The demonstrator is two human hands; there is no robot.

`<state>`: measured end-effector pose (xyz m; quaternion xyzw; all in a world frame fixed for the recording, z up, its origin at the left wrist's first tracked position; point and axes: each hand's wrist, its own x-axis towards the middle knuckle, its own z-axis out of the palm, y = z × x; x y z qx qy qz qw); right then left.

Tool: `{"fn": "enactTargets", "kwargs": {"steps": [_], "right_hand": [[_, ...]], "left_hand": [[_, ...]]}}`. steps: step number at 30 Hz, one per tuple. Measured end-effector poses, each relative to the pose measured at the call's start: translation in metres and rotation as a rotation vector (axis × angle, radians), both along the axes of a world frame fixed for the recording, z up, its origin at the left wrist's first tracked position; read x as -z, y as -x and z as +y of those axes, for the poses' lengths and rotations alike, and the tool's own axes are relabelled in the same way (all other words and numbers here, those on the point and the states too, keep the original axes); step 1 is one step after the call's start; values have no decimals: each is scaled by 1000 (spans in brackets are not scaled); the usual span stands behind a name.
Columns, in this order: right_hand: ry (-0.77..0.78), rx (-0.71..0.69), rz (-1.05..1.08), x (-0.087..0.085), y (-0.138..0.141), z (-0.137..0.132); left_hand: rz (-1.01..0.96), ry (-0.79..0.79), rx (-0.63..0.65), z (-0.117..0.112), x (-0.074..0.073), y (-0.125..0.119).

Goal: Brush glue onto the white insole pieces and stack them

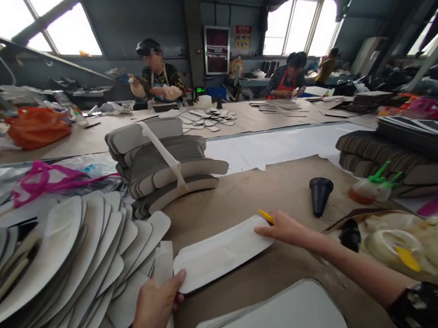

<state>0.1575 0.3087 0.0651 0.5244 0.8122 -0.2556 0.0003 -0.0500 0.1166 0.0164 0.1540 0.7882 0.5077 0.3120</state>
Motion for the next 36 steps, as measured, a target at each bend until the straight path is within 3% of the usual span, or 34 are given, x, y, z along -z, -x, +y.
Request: {"fn": "enactTargets", "kwargs": {"steps": [5, 10, 14, 20, 25, 31, 36], "right_hand": [[-375, -153, -87, -6, 44, -31], [-521, -599, -45, 26, 101, -63], [-660, -773, -123, 50, 98, -52], [-736, -580, -312, 54, 41, 0], [-750, -383, -400, 28, -9, 22], [-776, -175, -381, -21, -53, -1], [-789, -128, -283, -57, -66, -42]], "left_hand": [[-165, 50, -34, 2, 5, 4], [-145, 90, -21, 1, 6, 1], [-114, 119, -16, -2, 11, -1], [-88, 133, -3, -4, 8, -4], [-67, 132, 32, -4, 6, -1], [-42, 129, 86, -1, 4, 2], [95, 162, 212, -5, -13, 1]]}}
